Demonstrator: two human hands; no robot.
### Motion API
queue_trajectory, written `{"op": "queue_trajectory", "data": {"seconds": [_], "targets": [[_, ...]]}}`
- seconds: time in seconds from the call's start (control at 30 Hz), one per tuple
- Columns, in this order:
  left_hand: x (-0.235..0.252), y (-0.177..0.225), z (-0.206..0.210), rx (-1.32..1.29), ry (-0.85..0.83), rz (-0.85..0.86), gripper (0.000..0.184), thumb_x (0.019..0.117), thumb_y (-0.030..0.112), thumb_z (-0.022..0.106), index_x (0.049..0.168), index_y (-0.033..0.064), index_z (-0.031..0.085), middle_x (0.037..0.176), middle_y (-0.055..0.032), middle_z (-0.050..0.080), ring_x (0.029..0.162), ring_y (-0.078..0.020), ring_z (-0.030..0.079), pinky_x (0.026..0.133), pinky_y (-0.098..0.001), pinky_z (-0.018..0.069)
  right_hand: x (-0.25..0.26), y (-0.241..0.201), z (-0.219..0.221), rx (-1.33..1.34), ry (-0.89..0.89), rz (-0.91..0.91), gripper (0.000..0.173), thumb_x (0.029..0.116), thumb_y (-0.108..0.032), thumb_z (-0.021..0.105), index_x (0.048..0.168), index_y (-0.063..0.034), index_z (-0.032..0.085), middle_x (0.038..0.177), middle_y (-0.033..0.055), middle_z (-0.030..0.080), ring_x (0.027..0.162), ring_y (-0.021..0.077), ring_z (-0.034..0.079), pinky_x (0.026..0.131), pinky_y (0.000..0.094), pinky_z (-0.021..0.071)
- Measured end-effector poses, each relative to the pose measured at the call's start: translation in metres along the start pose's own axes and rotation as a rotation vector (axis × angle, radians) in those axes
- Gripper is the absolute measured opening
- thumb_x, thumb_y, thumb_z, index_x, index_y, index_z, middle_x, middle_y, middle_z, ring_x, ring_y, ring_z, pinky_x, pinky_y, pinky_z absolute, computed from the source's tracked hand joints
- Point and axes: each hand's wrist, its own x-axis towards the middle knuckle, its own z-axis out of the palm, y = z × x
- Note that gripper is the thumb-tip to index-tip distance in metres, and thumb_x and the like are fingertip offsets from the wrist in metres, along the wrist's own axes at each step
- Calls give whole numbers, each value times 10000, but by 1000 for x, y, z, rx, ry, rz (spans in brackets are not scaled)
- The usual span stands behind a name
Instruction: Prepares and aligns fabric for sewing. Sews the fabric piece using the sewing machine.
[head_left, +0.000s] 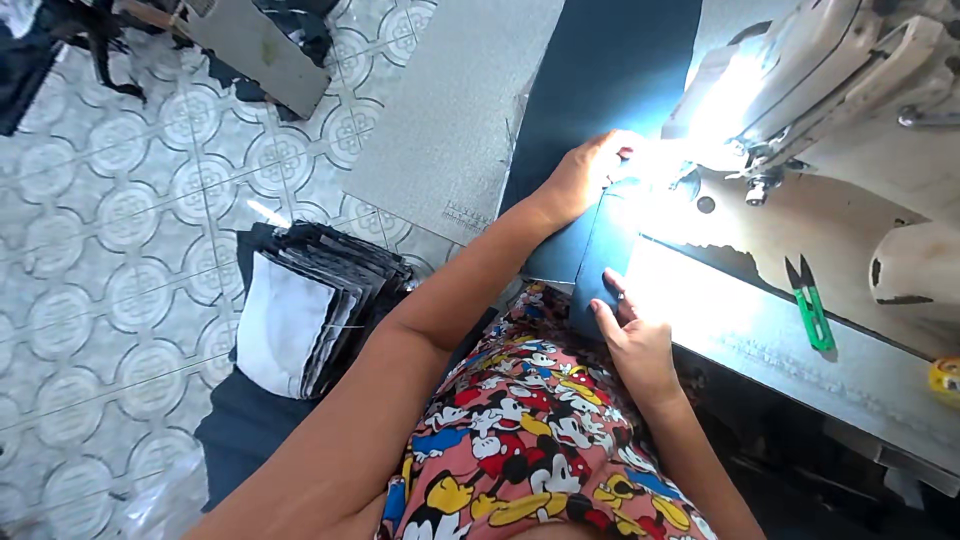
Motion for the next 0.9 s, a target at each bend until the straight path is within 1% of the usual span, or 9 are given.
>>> {"op": "queue_trajectory", "data": {"seconds": [0.1,0.27,0.33,0.4,0.43,0.5,0.67,0.8,0.9], "targets": [[1,2,-2,-75,16,-70,363,1029,-31,403,1345,-8,581,1218,-133,687,888,-101,686,768,-239,559,0,0,-1,5,-6,-4,426,987,-224,672,1377,-54,644,1251,95,725,1015,89,724,880,263,599],[0,-3,1,-63,39,17,346,994,-40,475,1319,-44,594,1208,-147,698,975,-119,690,849,-243,555,1,-4,-5,73,-13,35,348,1016,-196,618,1332,-59,671,1220,65,740,929,37,721,820,214,591],[-1,-6,1,-20,36,84,284,976,27,604,1248,-42,645,1204,-152,706,1040,-141,699,928,-259,554,2,-3,-5,77,-13,34,347,1015,-187,615,1331,-58,672,1231,66,737,944,44,722,830,219,591],[-2,-8,2,23,28,146,197,911,43,694,1093,-24,730,1155,-171,706,996,-172,690,884,-263,551,2,-4,-4,69,-8,32,344,1012,-189,618,1326,-61,677,1225,64,739,928,42,722,820,221,591],[-3,-7,2,41,7,174,146,892,39,719,1023,-12,760,1156,-188,710,1067,-216,688,951,-295,542,2,-5,-4,64,-5,32,343,1010,-189,620,1322,-60,678,1219,63,741,914,41,722,811,220,593],[-5,-5,3,99,-47,192,111,905,38,707,974,19,792,1169,-197,705,1135,-255,669,1013,-319,518,2,-5,-4,62,-8,26,351,1007,-184,624,1328,-52,672,1224,72,737,927,51,724,822,233,598],[-6,-6,9,178,-58,250,147,940,19,662,984,46,800,1091,-180,708,1070,-254,678,976,-315,530,0,-5,-3,17,-10,23,360,1008,-191,619,1346,-74,666,1212,58,741,917,48,724,813,234,600],[-8,-5,12,213,-25,309,169,982,70,633,997,50,801,1131,-173,725,1168,-276,658,1062,-332,485,-1,-6,-3,12,-9,24,357,1010,-203,620,1345,-91,673,1167,48,753,871,43,719,786,233,599],[-6,-7,14,256,8,355,179,983,62,627,990,59,805,1078,-153,734,1117,-275,663,1026,-335,495,-1,-5,-2,19,1,27,361,1007,-199,628,1351,-99,671,1184,45,749,872,46,720,785,236,601]]}}
